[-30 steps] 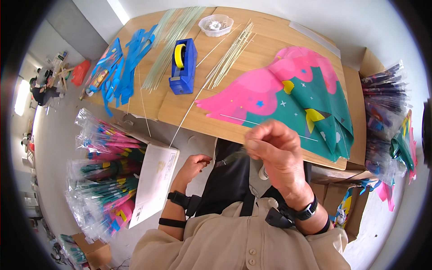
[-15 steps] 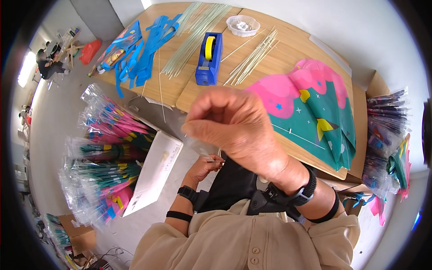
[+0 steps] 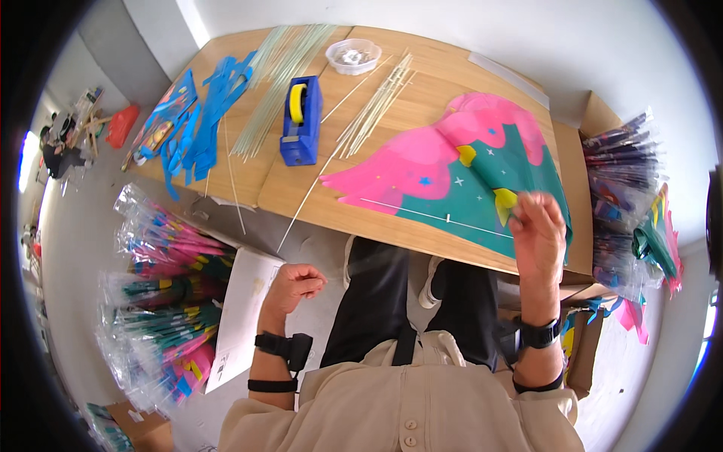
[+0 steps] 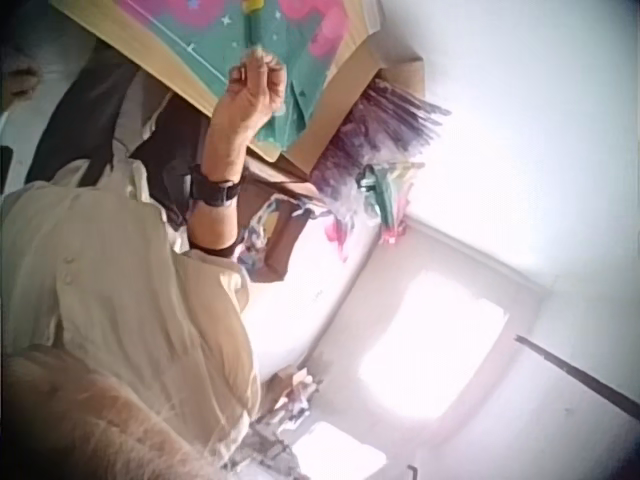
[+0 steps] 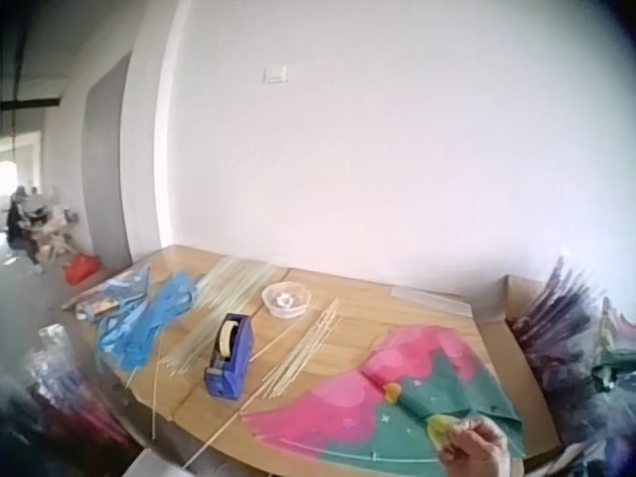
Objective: The recorder is assembling a kite by attaching support rods and strings to the kite fabric.
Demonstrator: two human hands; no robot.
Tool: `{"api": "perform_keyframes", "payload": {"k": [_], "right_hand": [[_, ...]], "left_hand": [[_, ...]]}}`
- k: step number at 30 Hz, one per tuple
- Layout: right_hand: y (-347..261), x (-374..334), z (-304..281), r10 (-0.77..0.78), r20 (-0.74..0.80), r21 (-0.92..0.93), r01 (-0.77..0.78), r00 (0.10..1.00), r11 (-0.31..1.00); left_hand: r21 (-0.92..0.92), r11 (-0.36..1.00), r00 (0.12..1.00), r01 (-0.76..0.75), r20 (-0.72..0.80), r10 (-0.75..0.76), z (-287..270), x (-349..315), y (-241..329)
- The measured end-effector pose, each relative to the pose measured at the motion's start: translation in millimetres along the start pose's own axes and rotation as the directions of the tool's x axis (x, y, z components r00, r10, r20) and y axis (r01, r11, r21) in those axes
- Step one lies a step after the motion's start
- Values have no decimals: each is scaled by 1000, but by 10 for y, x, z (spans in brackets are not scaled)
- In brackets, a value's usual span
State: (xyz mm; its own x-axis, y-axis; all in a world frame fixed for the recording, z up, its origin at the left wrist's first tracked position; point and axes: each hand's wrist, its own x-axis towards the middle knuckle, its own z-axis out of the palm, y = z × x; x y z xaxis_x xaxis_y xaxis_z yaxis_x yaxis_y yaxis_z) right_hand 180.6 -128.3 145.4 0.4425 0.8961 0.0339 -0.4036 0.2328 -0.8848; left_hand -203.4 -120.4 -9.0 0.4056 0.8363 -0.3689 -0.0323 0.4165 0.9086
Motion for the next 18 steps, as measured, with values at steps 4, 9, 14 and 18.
{"api": "perform_keyframes", "payload": {"k": [4, 9, 14, 18], "right_hand": [[300, -228, -949, 121, -278, 63, -107, 953, 992], [642, -408, -1505, 216, -370, 253, -126, 904, 959], [722, -293, -1611, 166, -424, 155, -110, 890, 982], [700, -189, -1697, 131, -433, -153, -216, 892, 964]], "left_hand": [[159, 987, 1000, -21, -1, 22, 172, 42, 487], [328, 943, 997, -59, -24, 71, 452, 371, 795], [485, 872, 981, -67, -127, 146, 530, 689, 745], [492, 871, 986, -7, -143, 89, 524, 921, 749]]}}
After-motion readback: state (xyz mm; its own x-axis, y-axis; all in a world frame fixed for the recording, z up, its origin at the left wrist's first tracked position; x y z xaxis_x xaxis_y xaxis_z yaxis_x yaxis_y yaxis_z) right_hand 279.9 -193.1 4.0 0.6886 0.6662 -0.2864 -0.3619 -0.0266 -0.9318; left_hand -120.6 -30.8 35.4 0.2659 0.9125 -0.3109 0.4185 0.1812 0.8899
